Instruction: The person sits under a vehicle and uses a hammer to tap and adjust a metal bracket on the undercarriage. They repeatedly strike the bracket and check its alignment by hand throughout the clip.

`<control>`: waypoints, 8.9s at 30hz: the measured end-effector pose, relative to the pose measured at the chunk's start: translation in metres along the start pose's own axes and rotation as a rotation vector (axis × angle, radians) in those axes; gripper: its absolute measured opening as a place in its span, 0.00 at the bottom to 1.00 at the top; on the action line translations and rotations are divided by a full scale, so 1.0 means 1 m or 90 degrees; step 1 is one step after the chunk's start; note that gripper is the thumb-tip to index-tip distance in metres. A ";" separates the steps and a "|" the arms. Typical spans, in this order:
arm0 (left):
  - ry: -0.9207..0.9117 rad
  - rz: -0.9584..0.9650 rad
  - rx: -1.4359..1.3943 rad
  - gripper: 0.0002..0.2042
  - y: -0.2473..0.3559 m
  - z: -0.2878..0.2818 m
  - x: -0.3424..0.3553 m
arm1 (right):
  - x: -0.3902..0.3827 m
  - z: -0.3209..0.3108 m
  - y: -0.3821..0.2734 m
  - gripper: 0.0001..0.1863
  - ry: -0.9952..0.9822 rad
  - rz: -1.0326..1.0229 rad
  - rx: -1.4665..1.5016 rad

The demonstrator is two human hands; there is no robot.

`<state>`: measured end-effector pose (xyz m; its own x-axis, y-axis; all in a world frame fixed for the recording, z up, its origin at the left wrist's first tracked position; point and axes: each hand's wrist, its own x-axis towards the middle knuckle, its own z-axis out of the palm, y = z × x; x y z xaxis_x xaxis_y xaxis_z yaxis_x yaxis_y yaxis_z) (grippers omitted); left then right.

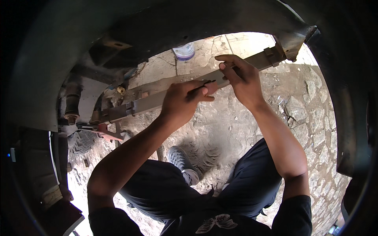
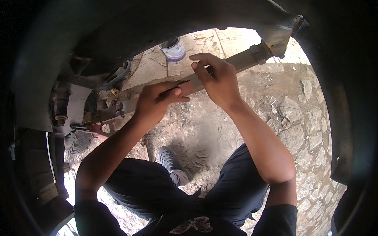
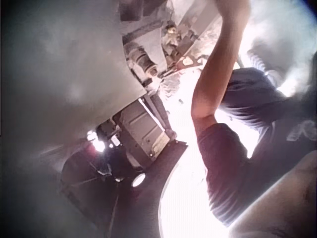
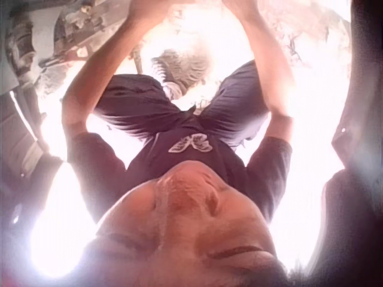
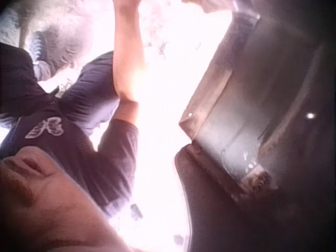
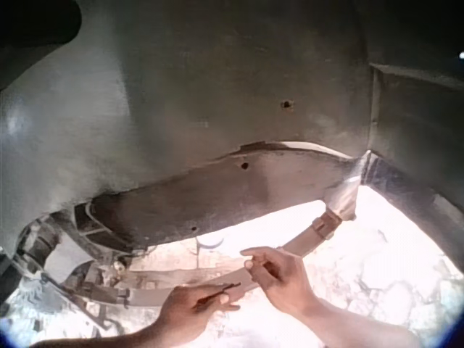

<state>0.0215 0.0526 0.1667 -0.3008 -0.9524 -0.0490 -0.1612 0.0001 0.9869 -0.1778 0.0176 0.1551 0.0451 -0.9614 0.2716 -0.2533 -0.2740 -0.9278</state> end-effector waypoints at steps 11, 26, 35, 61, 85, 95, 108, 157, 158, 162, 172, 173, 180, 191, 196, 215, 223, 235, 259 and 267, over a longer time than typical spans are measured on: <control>0.100 0.149 -0.072 0.11 0.055 0.005 -0.043 | -0.064 0.012 -0.057 0.13 0.031 -0.073 0.173; 0.130 0.297 0.163 0.07 0.062 0.037 -0.042 | -0.095 -0.032 -0.031 0.17 -0.076 0.220 0.637; -0.047 0.215 0.160 0.19 0.076 0.018 -0.021 | -0.089 -0.009 -0.039 0.20 0.011 0.211 0.771; -0.057 0.075 0.147 0.13 0.081 -0.012 -0.021 | -0.092 -0.003 -0.031 0.09 -0.062 0.244 0.426; 0.058 0.207 0.292 0.07 0.070 0.028 -0.058 | -0.110 -0.042 -0.058 0.12 -0.003 0.185 0.236; 0.111 0.282 0.324 0.06 0.070 0.023 -0.058 | -0.110 -0.039 -0.062 0.11 0.082 0.177 0.197; 0.059 0.203 0.192 0.07 0.075 0.016 -0.060 | -0.112 -0.030 -0.066 0.13 0.015 0.156 0.229; -0.068 0.223 -0.015 0.15 0.075 0.036 -0.054 | -0.115 -0.036 -0.067 0.09 0.038 0.022 0.270; -0.069 0.222 -0.017 0.15 0.075 0.036 -0.054 | -0.115 -0.036 -0.066 0.08 0.036 0.020 0.263; -0.062 0.218 -0.027 0.15 0.073 0.037 -0.054 | -0.116 -0.039 -0.060 0.08 0.018 0.044 0.287; -0.059 0.208 -0.070 0.13 0.072 0.043 -0.055 | -0.116 -0.036 -0.063 0.04 0.090 0.056 0.242; -0.055 0.213 -0.073 0.12 0.070 0.044 -0.056 | -0.116 -0.036 -0.064 0.04 0.092 0.056 0.248; 0.004 0.260 -0.053 0.09 0.066 0.052 -0.054 | -0.115 -0.032 -0.072 0.09 0.140 0.049 0.304; -0.027 0.196 0.028 0.07 0.062 0.045 -0.057 | -0.119 -0.041 -0.066 0.20 -0.036 0.086 0.281; 0.042 0.184 0.022 0.06 0.059 0.052 -0.062 | -0.121 -0.038 -0.064 0.16 -0.016 0.110 0.299; -0.070 0.076 -0.135 0.10 0.063 0.031 -0.057 | -0.109 -0.023 -0.057 0.09 0.047 0.080 0.362; 0.030 0.200 -0.133 0.09 0.057 0.042 -0.052 | -0.105 -0.017 -0.060 0.13 0.030 0.036 0.380; 0.117 0.228 -0.019 0.09 0.052 0.028 -0.049 | -0.089 0.001 -0.045 0.21 -0.090 0.130 0.627; 0.078 0.230 -0.078 0.12 0.061 0.063 -0.005 | -0.063 -0.054 -0.064 0.11 0.131 0.063 0.338; 0.028 0.148 0.144 0.12 0.068 0.040 -0.015 | -0.028 -0.077 0.005 0.08 0.405 -0.025 0.519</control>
<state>-0.0222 0.0794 0.2285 -0.3146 -0.9309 0.1855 -0.2984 0.2825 0.9117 -0.2544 0.0452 0.1627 -0.5398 -0.8244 0.1704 0.4800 -0.4677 -0.7422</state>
